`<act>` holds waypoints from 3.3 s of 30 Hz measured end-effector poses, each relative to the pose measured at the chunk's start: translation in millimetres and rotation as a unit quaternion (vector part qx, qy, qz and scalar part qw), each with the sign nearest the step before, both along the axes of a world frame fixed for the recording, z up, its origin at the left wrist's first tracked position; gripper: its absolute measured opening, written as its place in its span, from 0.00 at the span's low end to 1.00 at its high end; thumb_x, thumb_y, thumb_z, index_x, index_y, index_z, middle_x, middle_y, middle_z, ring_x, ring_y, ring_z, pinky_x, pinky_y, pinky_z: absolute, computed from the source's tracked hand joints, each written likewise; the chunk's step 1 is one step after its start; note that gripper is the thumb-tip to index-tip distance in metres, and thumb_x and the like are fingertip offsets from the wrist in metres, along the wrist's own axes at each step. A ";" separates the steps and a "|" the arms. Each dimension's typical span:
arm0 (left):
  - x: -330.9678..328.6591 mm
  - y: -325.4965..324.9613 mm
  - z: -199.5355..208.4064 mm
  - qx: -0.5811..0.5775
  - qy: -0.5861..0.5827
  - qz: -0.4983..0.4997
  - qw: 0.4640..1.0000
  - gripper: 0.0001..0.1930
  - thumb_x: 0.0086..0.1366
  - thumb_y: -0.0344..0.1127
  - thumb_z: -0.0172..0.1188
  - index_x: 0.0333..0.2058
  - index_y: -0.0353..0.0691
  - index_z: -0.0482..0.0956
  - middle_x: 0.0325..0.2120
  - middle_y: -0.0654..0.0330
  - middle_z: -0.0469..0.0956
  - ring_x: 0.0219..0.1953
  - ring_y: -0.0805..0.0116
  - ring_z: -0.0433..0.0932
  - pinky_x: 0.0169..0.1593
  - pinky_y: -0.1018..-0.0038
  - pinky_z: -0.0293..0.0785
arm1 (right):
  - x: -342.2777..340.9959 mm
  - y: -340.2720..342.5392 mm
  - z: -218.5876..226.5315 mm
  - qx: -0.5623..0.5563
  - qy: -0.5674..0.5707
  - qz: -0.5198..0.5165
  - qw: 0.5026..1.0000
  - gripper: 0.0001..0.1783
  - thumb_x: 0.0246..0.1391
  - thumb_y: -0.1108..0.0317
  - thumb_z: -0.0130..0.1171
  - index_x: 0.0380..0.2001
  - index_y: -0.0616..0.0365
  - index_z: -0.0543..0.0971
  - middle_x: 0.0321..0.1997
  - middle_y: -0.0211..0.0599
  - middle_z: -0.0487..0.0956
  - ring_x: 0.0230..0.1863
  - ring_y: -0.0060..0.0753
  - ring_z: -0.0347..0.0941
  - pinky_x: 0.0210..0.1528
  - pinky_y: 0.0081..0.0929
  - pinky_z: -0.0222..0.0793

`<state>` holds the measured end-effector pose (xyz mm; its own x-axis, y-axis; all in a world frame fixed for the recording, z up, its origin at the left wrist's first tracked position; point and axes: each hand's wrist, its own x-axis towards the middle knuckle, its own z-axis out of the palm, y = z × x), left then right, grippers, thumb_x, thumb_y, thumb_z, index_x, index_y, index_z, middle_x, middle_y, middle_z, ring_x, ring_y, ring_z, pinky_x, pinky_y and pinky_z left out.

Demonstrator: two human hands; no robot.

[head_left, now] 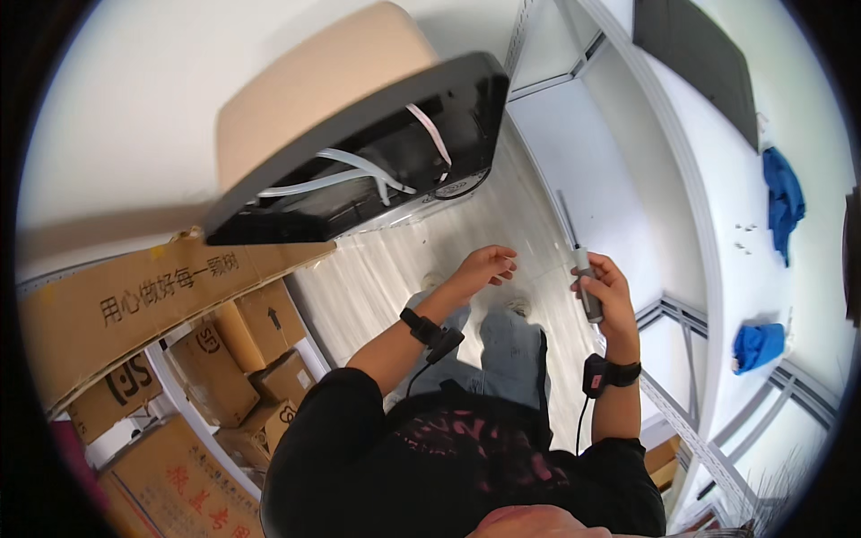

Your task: The person uses a screwdriver to fasten screws into the back panel of a silver electronic device mounted on a wall. The person repeatedly inserts and tightens screws along the device's edge while standing in a storage area.

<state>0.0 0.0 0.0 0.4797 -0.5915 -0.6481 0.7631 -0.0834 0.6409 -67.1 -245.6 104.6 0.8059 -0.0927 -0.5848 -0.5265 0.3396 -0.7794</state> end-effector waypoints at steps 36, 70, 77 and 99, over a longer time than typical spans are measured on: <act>77.5 -52.6 -163.8 -0.281 -0.322 0.245 0.870 0.16 0.70 0.41 0.47 0.42 0.31 0.73 0.28 0.53 0.78 0.23 0.74 0.75 0.30 0.80 0.74 | 15.7 56.2 -282.0 -0.358 -0.556 -0.154 0.734 0.15 0.48 0.74 0.61 0.40 0.61 0.70 0.46 0.54 0.75 0.47 0.46 0.74 0.47 0.35 0.72; 89.5 -48.1 -162.8 -0.318 -0.326 0.248 0.855 0.15 0.69 0.40 0.49 0.42 0.31 0.73 0.25 0.57 0.77 0.26 0.74 0.75 0.31 0.83 0.72 | 24.9 67.2 -264.8 -0.448 -0.584 -0.126 0.666 0.18 0.45 0.78 0.63 0.40 0.60 0.70 0.45 0.50 0.74 0.44 0.47 0.75 0.44 0.35 0.73; 79.6 -39.0 -169.5 -0.316 -0.323 0.245 0.858 0.16 0.67 0.43 0.52 0.40 0.33 0.74 0.26 0.61 0.76 0.27 0.76 0.74 0.32 0.83 0.72 | 19.6 66.2 -249.3 -0.520 -0.615 -0.041 0.592 0.20 0.33 0.84 0.62 0.35 0.57 0.74 0.45 0.47 0.71 0.41 0.47 0.73 0.39 0.35 0.72; 77.2 -52.3 -168.2 -0.420 -0.248 0.202 0.849 0.14 0.68 0.42 0.49 0.37 0.34 0.71 0.29 0.57 0.75 0.29 0.63 0.78 0.36 0.72 0.77 | 13.3 75.9 -259.1 -0.633 -0.563 -0.119 0.519 0.38 0.42 0.71 0.69 0.55 0.54 0.59 0.48 0.46 0.65 0.44 0.40 0.66 0.39 0.29 0.66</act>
<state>77.2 -52.3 -168.2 0.8439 -0.4681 0.2620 0.2399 0.7662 0.5962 -53.8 -169.7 -154.6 0.4488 -0.0032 0.8936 0.4434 -0.8674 -0.2258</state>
